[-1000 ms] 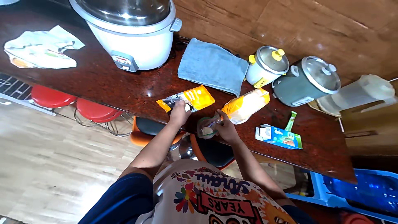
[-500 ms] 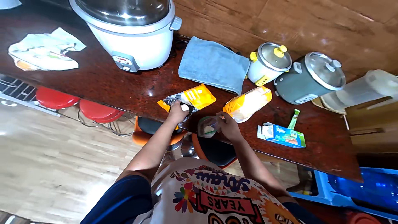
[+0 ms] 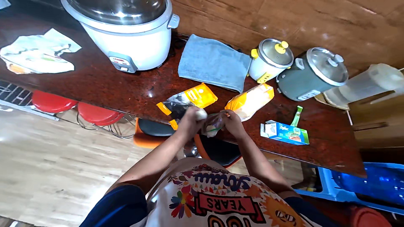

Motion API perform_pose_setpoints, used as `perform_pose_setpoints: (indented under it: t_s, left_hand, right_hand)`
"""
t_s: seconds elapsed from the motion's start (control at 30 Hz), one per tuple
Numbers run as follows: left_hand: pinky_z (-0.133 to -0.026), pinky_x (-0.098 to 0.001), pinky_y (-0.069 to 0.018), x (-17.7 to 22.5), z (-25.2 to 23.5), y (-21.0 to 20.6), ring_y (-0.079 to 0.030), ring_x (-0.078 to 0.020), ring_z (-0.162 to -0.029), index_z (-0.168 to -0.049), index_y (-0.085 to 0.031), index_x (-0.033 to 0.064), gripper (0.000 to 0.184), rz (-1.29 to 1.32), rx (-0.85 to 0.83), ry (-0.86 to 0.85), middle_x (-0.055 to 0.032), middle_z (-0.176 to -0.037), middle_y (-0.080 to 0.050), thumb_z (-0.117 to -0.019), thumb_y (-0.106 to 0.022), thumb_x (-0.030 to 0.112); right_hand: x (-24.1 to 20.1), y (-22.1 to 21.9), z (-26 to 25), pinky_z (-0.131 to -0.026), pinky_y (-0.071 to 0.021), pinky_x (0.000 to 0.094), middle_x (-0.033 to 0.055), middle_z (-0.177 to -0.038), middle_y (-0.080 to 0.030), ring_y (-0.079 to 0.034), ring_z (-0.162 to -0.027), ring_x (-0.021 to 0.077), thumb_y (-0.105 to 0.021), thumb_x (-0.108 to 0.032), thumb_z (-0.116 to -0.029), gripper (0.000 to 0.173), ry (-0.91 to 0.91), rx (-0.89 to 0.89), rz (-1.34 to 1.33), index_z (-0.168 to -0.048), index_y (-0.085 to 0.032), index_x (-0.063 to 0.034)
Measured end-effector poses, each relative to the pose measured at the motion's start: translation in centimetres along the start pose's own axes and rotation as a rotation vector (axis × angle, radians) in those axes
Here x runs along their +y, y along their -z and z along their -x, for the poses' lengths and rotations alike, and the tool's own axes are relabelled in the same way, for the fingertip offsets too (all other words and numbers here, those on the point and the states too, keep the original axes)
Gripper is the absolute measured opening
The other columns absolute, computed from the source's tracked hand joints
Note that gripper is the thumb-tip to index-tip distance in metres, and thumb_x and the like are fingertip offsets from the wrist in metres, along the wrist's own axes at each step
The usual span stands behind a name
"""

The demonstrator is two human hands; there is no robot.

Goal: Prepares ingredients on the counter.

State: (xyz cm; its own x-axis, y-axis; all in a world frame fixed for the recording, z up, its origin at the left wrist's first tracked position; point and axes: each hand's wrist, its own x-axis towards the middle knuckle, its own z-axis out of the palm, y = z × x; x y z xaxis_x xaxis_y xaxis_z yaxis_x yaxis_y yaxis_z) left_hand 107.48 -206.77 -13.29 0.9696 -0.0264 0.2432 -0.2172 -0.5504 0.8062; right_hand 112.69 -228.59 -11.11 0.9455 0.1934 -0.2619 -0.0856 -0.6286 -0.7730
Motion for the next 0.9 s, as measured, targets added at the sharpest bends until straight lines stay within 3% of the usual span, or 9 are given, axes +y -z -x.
perform_pose_setpoints:
  t_s: [0.13,0.27,0.37,0.43,0.5,0.6,0.67,0.73,0.9]
  left_hand:
    - [-0.098,-0.0472,-0.0553,1.9,-1.5,-3.3,-0.065,-0.0334,-0.115,-0.124,-0.059,-0.0022,0.039,-0.021,-0.334,-0.089,-0.0225,-0.134,-0.057,-0.0914,-0.076,0.012]
    - [-0.107,-0.0432,-0.0516,2.2,-2.6,-4.7,-0.059,-0.0311,-0.131,-0.132,-0.06,-0.0001,0.038,0.031,-0.282,-0.182,-0.0215,-0.152,-0.047,-0.1012,-0.066,0.02]
    - [-0.118,-0.0474,-0.0398,0.7,-2.5,-4.0,-0.049,-0.0356,-0.14,-0.124,-0.068,0.0012,0.036,-0.054,-0.261,-0.26,-0.0228,-0.147,-0.053,-0.1015,-0.064,0.029]
    - [-0.121,-0.0522,-0.0335,-0.3,-1.9,-3.1,-0.04,-0.0361,-0.146,-0.128,-0.07,0.0139,0.04,-0.19,-0.4,-0.154,-0.0176,-0.155,-0.047,-0.0979,-0.069,0.041]
    - [-0.116,-0.0542,-0.038,-0.4,-1.7,-2.8,-0.041,-0.0355,-0.146,-0.138,-0.065,0.0221,0.046,-0.265,-0.584,-0.006,-0.0144,-0.162,-0.037,-0.0973,-0.069,0.042]
    - [-0.103,-0.0548,-0.0513,-0.4,-1.7,-2.9,-0.063,-0.032,-0.123,-0.13,-0.067,0.0125,0.035,-0.187,-0.653,-0.003,-0.0148,-0.135,-0.063,-0.1003,-0.067,0.03]
    - [-0.098,-0.0558,-0.0524,0.4,-2.4,-2.8,-0.067,-0.0333,-0.114,-0.124,-0.069,0.0071,0.028,-0.223,-0.713,-0.085,-0.0168,-0.117,-0.071,-0.104,-0.061,0.026]
    - [-0.096,-0.0572,-0.0526,1.7,-3.3,-2.0,-0.067,-0.0363,-0.111,-0.117,-0.068,0.0034,0.025,-0.277,-0.74,-0.151,-0.0192,-0.112,-0.07,-0.105,-0.057,0.022]
    - [-0.082,-0.049,-0.0552,5.4,-6.2,3.4,-0.066,-0.0292,-0.09,-0.102,-0.07,-0.0001,0.017,-0.12,-0.506,-0.24,-0.0164,-0.101,-0.066,-0.0987,-0.062,0.015]
  right_hand:
    - [-0.2,0.6,-0.7,-0.058,-0.0581,0.0394,0.0167,-0.092,-0.069,-0.064,-0.061,0.0203,-0.049,-0.023,-0.1094,0.031,-0.025,-0.016,0.014,-0.131,-0.061,-0.0032]
    - [1.4,1.8,-1.1,-0.057,-0.0554,0.0371,0.0125,-0.081,-0.067,-0.061,-0.058,0.0179,-0.048,-0.026,-0.11,0.033,-0.114,0.015,-0.051,-0.128,-0.065,-0.0047]
    - [2.4,2.6,-0.4,-0.058,-0.0569,0.0361,0.0111,-0.082,-0.066,-0.062,-0.059,0.0165,-0.045,-0.027,-0.1109,0.033,-0.214,0.042,-0.139,-0.129,-0.061,-0.0049]
    - [2.8,2.9,-0.2,-0.06,-0.0579,0.0377,0.0113,-0.085,-0.068,-0.064,-0.061,0.0174,-0.044,-0.028,-0.1112,0.033,-0.242,0.076,-0.184,-0.13,-0.06,-0.0055]
    - [3.2,3.1,0.1,-0.061,-0.0581,0.0384,0.0116,-0.086,-0.068,-0.064,-0.062,0.018,-0.042,-0.028,-0.1117,0.034,-0.252,0.091,-0.199,-0.131,-0.06,-0.006]
    - [3.2,3.0,0.2,-0.064,-0.0586,0.0419,0.0133,-0.087,-0.069,-0.065,-0.064,0.0205,-0.044,-0.029,-0.111,0.034,-0.245,0.083,-0.134,-0.13,-0.061,-0.0059]
    - [3.0,3.4,0.3,-0.071,-0.0591,0.0463,0.0156,-0.094,-0.07,-0.068,-0.072,0.024,-0.048,-0.028,-0.1096,0.032,-0.247,0.034,-0.039,-0.129,-0.061,-0.0056]
    - [1.9,4.1,0.9,-0.073,-0.0577,0.0466,0.0145,-0.093,-0.071,-0.068,-0.074,0.0233,-0.052,-0.027,-0.1081,0.03,-0.218,0.051,0.017,-0.126,-0.063,-0.0053]
    - [-0.7,6.4,1.9,-0.051,-0.054,0.0282,0.0016,-0.064,-0.058,-0.057,-0.05,0.0089,-0.05,-0.021,-0.1071,0.024,-0.028,0.267,-0.216,-0.111,-0.062,-0.0014]
